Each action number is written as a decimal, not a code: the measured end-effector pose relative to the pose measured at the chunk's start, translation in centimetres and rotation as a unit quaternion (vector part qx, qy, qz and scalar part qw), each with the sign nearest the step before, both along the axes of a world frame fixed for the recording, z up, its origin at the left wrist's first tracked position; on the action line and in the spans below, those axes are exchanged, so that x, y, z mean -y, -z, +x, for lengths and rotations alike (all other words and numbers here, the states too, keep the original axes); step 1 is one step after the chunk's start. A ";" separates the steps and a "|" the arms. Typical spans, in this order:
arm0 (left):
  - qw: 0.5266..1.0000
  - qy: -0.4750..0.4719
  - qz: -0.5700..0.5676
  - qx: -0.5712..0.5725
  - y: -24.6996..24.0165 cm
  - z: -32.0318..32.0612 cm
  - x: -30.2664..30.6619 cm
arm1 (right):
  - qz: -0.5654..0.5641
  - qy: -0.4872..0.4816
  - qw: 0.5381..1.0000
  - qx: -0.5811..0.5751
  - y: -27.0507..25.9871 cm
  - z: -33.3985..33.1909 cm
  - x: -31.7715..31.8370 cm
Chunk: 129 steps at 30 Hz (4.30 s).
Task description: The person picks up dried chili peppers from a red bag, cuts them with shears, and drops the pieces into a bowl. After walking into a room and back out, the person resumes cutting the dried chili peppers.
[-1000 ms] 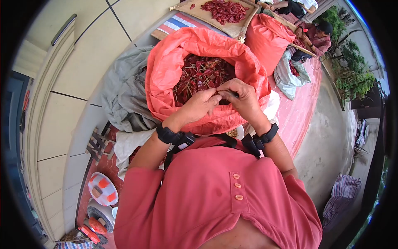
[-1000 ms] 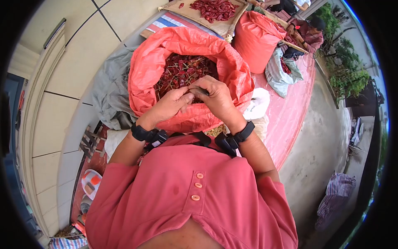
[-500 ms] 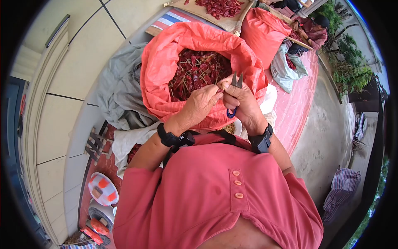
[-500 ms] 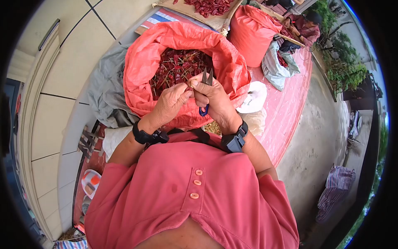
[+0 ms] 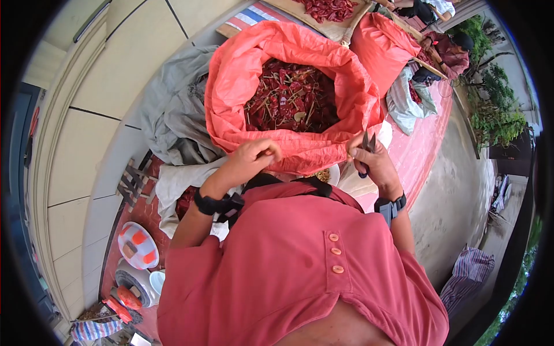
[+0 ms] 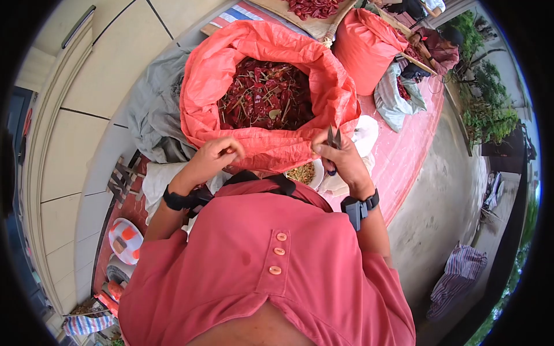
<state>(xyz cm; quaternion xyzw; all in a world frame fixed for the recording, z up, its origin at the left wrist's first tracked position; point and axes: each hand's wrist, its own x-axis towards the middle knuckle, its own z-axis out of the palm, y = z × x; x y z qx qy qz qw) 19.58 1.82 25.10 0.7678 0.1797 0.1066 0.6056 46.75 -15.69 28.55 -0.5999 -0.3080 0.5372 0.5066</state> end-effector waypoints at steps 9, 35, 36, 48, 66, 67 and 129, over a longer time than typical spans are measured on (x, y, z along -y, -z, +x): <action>0.881 -0.131 0.288 -0.352 19.0 -17.1 4.6 | -0.204 0.025 0.978 0.023 16.4 4.0 8.3; 0.885 0.099 0.451 -0.053 14.4 12.1 -10.3 | -0.186 0.335 0.922 -0.045 13.4 0.8 15.0; 0.896 0.088 0.435 -0.021 14.2 12.1 -10.4 | -0.165 0.339 0.926 -0.035 12.0 0.8 14.8; 0.996 0.024 -0.079 0.037 1.0 12.0 -4.2 | 0.095 0.146 0.982 0.075 0.7 -1.3 -4.0; 0.992 -0.042 0.010 0.115 -1.4 9.6 -1.3 | 0.130 0.125 0.983 0.025 -1.6 -4.1 -8.6; 0.992 -0.039 0.018 0.123 -1.3 9.6 -1.1 | 0.124 0.119 0.985 -0.013 -1.3 -3.9 -8.5; 0.910 0.034 0.376 -0.172 14.0 6.2 -10.6 | -0.259 0.276 0.925 -0.038 23.4 0.7 20.5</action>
